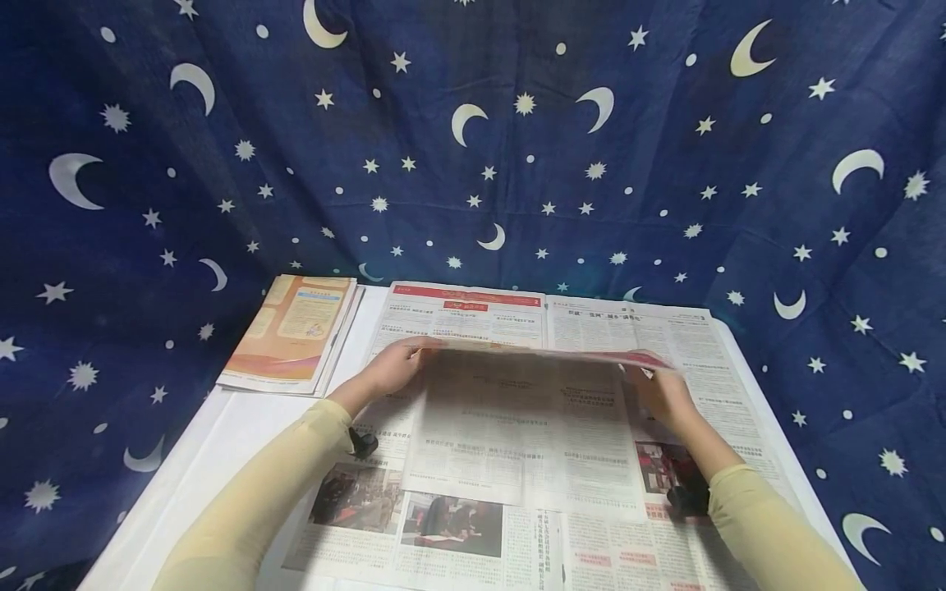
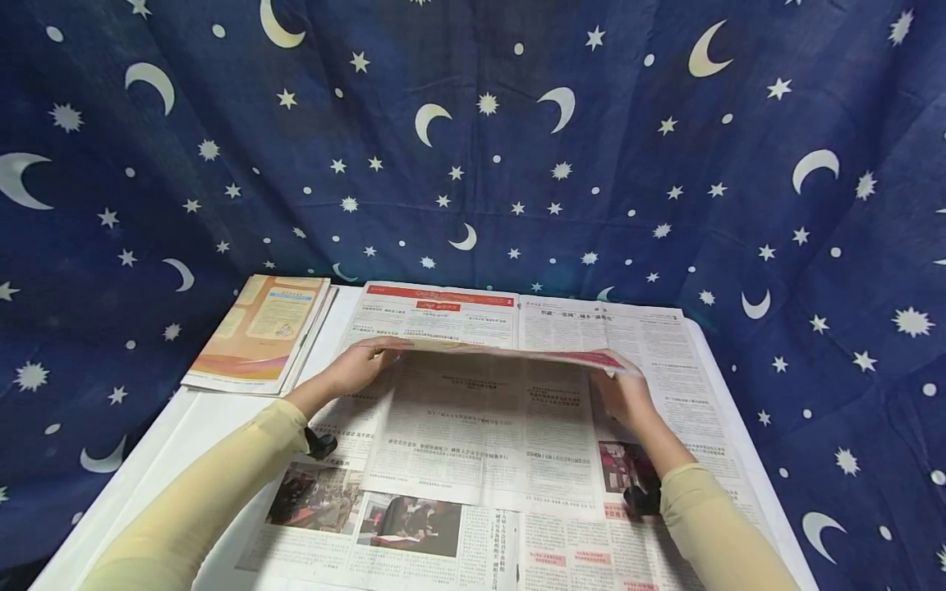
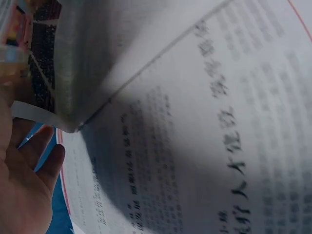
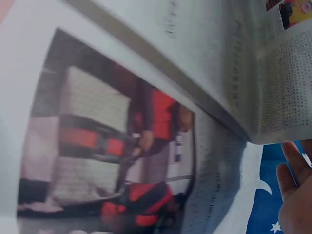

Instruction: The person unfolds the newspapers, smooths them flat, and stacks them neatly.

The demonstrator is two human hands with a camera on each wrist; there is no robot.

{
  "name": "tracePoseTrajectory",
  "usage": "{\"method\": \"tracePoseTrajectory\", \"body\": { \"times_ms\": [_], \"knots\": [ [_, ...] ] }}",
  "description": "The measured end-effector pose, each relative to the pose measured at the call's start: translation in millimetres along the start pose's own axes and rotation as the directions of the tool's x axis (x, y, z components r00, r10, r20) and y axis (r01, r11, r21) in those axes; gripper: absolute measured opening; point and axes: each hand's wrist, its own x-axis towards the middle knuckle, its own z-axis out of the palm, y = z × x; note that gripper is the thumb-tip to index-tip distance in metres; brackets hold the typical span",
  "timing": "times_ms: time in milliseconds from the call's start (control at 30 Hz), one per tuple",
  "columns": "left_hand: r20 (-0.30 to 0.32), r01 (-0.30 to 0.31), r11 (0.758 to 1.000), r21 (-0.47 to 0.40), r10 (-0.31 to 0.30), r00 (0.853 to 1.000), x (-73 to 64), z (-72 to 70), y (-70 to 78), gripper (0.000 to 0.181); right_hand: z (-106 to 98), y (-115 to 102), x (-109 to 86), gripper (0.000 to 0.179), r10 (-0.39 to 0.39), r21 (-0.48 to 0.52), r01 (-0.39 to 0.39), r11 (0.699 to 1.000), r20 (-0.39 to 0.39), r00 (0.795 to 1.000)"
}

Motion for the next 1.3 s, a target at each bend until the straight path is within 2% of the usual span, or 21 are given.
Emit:
{"method": "tracePoseTrajectory", "body": {
  "times_ms": [33,133,233,333,500,733,1000,1300],
  "knots": [
    [-0.008,0.019,1.0,-0.011,-0.019,1.0,1.4,0.1,1.4,0.039,-0.4,0.3,1.5,0.042,0.024,-0.012,-0.025,1.0,-0.003,1.0],
    [-0.024,0.067,0.994,-0.087,-0.07,0.997,4.8,-0.1,5.9,0.044,-2.8,-1.4,4.0,0.055,0.099,0.062,-0.097,0.993,-0.017,0.995],
    [-0.036,0.087,0.982,-0.167,-0.095,0.995,7.3,0.6,8.9,0.047,-4.7,-3.9,5.5,0.067,0.149,0.06,-0.146,0.987,-0.035,0.988],
    [-0.056,0.091,0.973,-0.21,-0.105,0.993,8.8,1.8,10.5,0.047,-6.0,-5.0,6.4,0.07,0.162,0.047,-0.16,0.986,-0.041,0.986],
    [-0.086,0.104,0.959,-0.265,-0.131,0.988,11.2,3.9,13.1,0.047,-8.7,-6.3,8.5,0.068,0.184,0.082,-0.179,0.98,-0.047,0.982],
    [-0.107,0.135,0.942,-0.307,-0.175,0.979,13.5,5.2,19.1,0.045,-9.6,-6.5,16.0,0.065,0.256,0.09,-0.249,0.964,-0.088,0.963],
    [-0.107,0.163,0.933,-0.32,-0.207,0.973,19.2,5.7,23.3,0.04,-8.8,-5.5,19.9,0.058,0.248,0.076,-0.24,0.968,-0.121,0.961],
    [-0.101,0.224,0.9,-0.373,-0.279,0.955,26.5,12.9,21.1,0.038,-2.6,-0.5,23.6,0.058,0.276,0.05,-0.272,0.961,-0.106,0.955]
  ]
}}
